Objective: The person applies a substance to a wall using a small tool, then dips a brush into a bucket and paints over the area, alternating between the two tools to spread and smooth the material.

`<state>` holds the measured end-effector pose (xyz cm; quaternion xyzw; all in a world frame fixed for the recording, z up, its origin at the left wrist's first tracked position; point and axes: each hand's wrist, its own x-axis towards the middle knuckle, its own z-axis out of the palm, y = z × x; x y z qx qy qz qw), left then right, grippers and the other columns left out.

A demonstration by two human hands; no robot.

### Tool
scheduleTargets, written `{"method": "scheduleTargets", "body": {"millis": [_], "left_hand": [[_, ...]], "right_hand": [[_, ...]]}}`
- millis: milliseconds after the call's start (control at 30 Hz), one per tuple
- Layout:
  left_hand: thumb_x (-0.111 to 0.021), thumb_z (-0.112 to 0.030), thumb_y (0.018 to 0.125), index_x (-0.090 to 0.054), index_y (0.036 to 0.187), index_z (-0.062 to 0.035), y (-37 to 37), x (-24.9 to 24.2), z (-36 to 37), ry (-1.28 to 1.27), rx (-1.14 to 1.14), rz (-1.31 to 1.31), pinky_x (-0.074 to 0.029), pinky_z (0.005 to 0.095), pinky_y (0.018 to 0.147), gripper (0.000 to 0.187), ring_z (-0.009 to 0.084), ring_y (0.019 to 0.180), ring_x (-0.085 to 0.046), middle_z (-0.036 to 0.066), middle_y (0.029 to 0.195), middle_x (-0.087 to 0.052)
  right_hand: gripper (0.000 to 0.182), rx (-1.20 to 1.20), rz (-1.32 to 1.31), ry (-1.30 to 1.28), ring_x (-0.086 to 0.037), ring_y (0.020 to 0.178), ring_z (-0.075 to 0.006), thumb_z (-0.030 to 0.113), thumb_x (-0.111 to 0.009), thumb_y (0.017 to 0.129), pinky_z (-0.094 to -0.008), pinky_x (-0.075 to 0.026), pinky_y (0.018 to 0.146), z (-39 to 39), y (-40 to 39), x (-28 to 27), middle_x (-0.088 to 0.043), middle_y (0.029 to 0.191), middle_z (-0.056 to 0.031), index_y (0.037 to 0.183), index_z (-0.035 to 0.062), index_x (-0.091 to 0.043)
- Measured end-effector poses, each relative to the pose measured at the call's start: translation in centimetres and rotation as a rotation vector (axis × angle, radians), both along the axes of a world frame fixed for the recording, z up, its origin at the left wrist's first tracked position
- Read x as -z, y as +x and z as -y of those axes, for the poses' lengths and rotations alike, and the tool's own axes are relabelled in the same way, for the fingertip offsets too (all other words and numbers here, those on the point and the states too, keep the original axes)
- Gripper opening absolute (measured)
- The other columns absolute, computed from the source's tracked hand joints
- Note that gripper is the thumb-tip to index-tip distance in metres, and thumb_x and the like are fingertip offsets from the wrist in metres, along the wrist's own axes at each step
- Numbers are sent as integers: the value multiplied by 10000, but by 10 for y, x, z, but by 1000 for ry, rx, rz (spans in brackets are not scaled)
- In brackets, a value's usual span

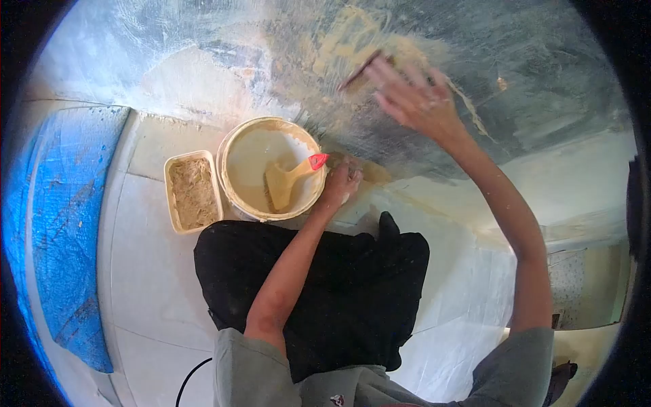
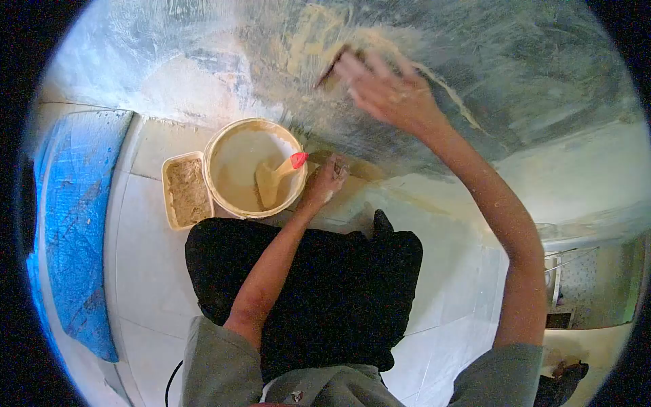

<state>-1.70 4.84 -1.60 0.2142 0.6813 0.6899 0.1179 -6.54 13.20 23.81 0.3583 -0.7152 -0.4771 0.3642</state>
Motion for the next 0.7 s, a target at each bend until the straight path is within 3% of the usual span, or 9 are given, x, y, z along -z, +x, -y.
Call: {"method": "scheduleTargets", "body": {"millis": [33, 100, 133, 200, 300, 400, 533, 633, 700], "left_hand": [[-551, -211, 839, -488, 1040, -25, 1, -2, 1, 15, -46, -46, -475, 397, 645, 281, 285, 682, -611, 169, 744, -603], [-532, -282, 849, -487, 1091, -60, -1, -7, 4, -45, 15, 45, -470, 407, 699, 332, 311, 761, -608, 175, 830, -609], [-514, -353, 858, -486, 1142, -94, -3, -12, 7, -121, 80, 135, -465, 416, 754, 385, 337, 840, -605, 182, 917, -615], [-521, -354, 857, -480, 1153, -89, 0, -27, 14, -167, 92, 128, -467, 419, 742, 399, 344, 832, -605, 184, 908, -614], [-528, -358, 859, -467, 1172, -74, 0, -15, 12, -176, 78, 85, -470, 424, 725, 427, 358, 818, -604, 189, 894, -614], [-524, -361, 865, -459, 1176, -57, -1, -16, 10, -152, 45, 41, -468, 429, 720, 440, 368, 816, -603, 194, 888, -611], [-514, -370, 869, -451, 1173, -50, 0, -18, 13, -161, 96, 34, -467, 438, 729, 446, 377, 840, -601, 209, 901, -609], [-518, -372, 865, -448, 1168, -53, -3, -22, 14, -174, 82, 82, -470, 446, 734, 445, 387, 839, -603, 221, 905, -610], [-511, -382, 866, -442, 1185, -47, -3, -22, 16, -186, 102, 66, -470, 444, 743, 467, 385, 845, -604, 225, 920, -612]], "right_hand": [[451, -3, -3, 10, -402, 1163, -173, 384, -586, 791, -392, -273, 985, 2, 1, -3, -487, 1287, 57, 1219, 243, -552], [540, 120, 13, -309, -356, 1216, -175, 456, -567, 792, -414, -240, 1024, 7, 7, -8, -445, 1336, 40, 1276, 228, -494], [540, 117, 6, -304, -356, 1216, -175, 456, -567, 792, -414, -240, 1024, 7, 8, -3, -445, 1336, 40, 1276, 228, -494], [584, 162, 252, 64, -344, 1233, -177, 479, -573, 781, -430, -224, 1045, 4, 13, 16, -423, 1357, 43, 1279, 186, -485], [584, 75, -10, -140, -336, 1260, -162, 514, -573, 769, -419, -246, 1012, 6, -1, -8, -407, 1375, 79, 1278, 240, -488], [550, 290, 259, -50, -340, 1266, -176, 491, -599, 764, -443, -242, 1022, 25, 13, 20, -414, 1367, 99, 1261, 277, -500], [583, 62, -52, -122, -331, 1282, -192, 539, -588, 737, -453, -213, 1057, 13, -10, -6, -384, 1394, 89, 1264, 308, -493], [667, 296, 256, -167, -327, 1256, -235, 575, -553, 736, -470, -205, 1046, 23, 6, 26, -373, 1395, 63, 1330, 298, -429], [681, 169, 135, -80, -325, 1257, -237, 573, -561, 727, -477, -200, 1042, 7, -9, 11, -375, 1391, 64, 1333, 295, -426]]}}
